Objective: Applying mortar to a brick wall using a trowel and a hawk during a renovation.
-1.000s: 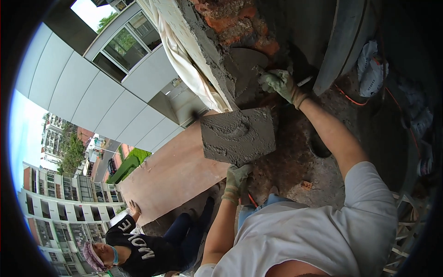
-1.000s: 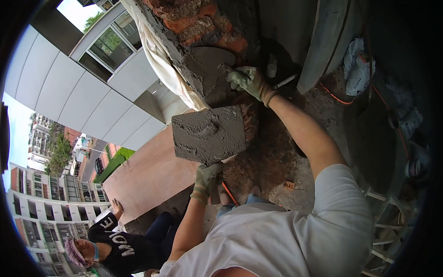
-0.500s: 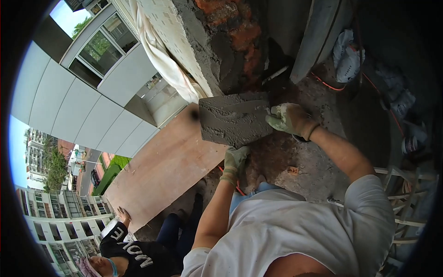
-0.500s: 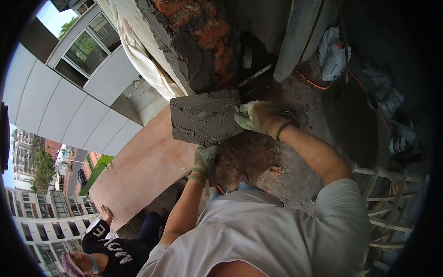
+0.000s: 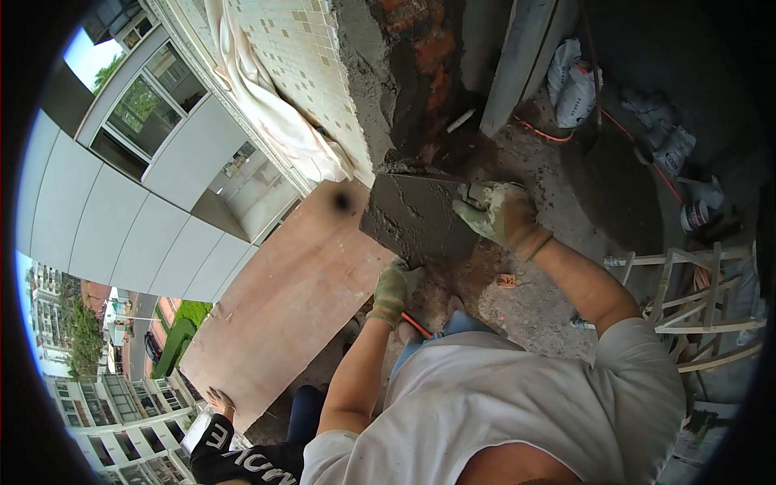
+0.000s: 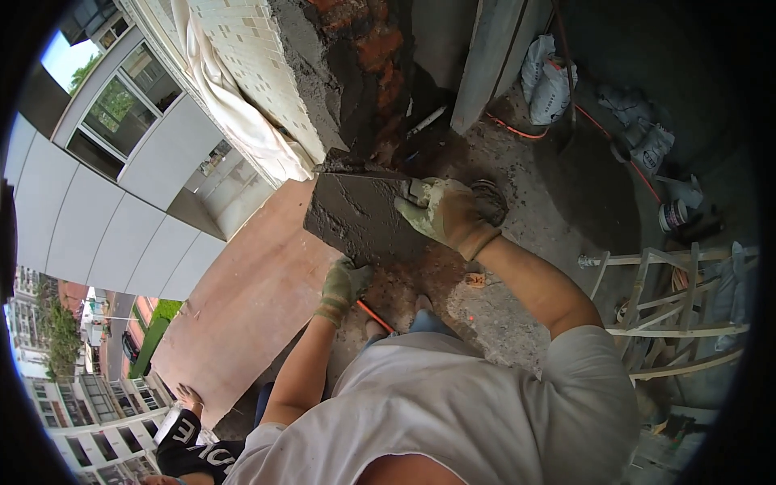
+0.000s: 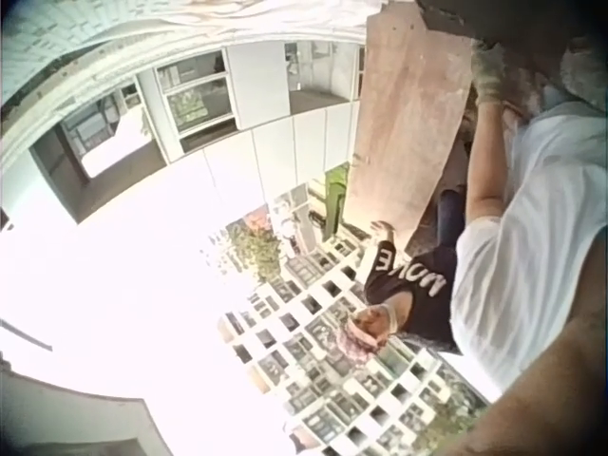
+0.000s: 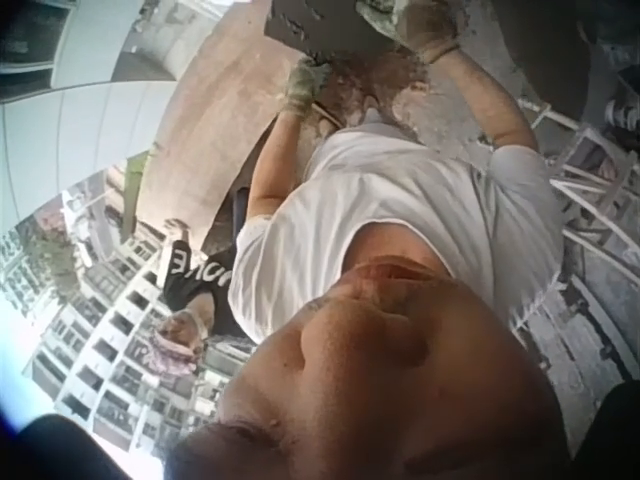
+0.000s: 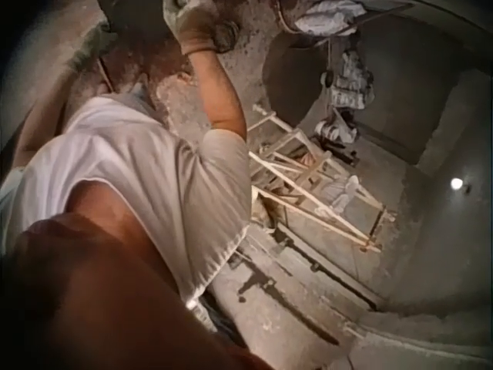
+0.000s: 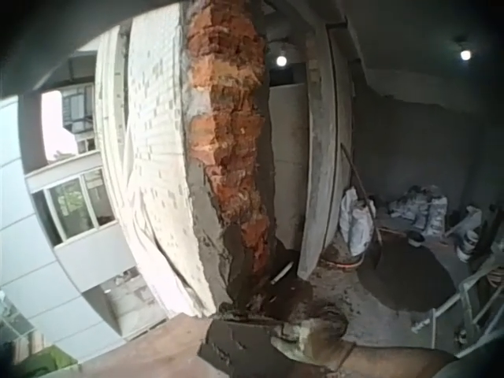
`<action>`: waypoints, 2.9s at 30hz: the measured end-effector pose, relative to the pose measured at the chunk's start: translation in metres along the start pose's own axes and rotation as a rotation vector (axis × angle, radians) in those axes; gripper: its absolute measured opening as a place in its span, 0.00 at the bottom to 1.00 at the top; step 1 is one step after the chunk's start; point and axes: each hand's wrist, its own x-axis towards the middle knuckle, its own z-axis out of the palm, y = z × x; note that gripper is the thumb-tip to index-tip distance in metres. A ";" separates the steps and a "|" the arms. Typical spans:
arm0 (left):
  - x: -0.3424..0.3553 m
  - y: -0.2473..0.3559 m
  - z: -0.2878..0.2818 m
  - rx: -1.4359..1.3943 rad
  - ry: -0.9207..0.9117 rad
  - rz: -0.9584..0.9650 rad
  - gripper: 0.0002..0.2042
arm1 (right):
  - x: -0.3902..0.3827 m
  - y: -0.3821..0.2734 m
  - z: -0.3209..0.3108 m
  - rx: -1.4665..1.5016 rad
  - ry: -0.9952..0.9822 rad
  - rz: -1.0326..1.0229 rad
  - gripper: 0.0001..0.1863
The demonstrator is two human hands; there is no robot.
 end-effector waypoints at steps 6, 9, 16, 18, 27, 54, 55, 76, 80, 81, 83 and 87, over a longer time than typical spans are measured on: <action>-0.007 0.074 -0.057 -0.523 -0.131 0.070 0.03 | -0.024 0.008 0.010 -0.177 0.147 -0.116 0.15; -0.010 0.075 -0.071 -0.288 -0.139 0.113 0.02 | -0.005 0.010 0.000 -0.252 0.271 -0.165 0.15; -0.005 -0.006 -0.017 -0.427 -0.174 0.132 0.16 | 0.064 -0.019 0.060 0.204 0.378 0.153 0.18; -0.014 0.004 -0.017 -0.490 -0.164 0.049 0.15 | 0.092 -0.002 0.062 0.340 0.253 0.406 0.25; 0.000 -0.043 -0.024 -0.445 -0.124 -0.017 0.11 | 0.130 -0.017 -0.014 0.598 0.180 0.256 0.22; -0.016 -0.009 -0.022 -0.696 0.025 -0.153 0.05 | 0.163 0.041 -0.130 0.229 -0.273 0.170 0.16; -0.015 -0.005 -0.019 -0.722 0.044 -0.165 0.04 | 0.175 0.049 -0.137 0.236 -0.275 0.167 0.16; -0.026 0.009 0.032 -0.753 0.336 -0.318 0.03 | 0.223 0.189 -0.010 0.544 -0.394 -0.034 0.17; -0.029 0.024 0.039 -0.708 0.280 -0.328 0.05 | 0.229 0.202 -0.017 0.470 -0.273 -0.221 0.15; -0.030 0.026 0.041 -0.699 0.281 -0.330 0.05 | 0.227 0.206 -0.020 0.477 -0.268 -0.217 0.15; -0.031 0.026 0.048 -0.754 0.227 -0.356 0.06 | 0.220 0.218 -0.028 0.451 -0.302 -0.104 0.15; -0.026 0.016 0.064 -0.723 0.224 -0.371 0.06 | 0.149 0.216 -0.022 0.190 0.053 -0.138 0.12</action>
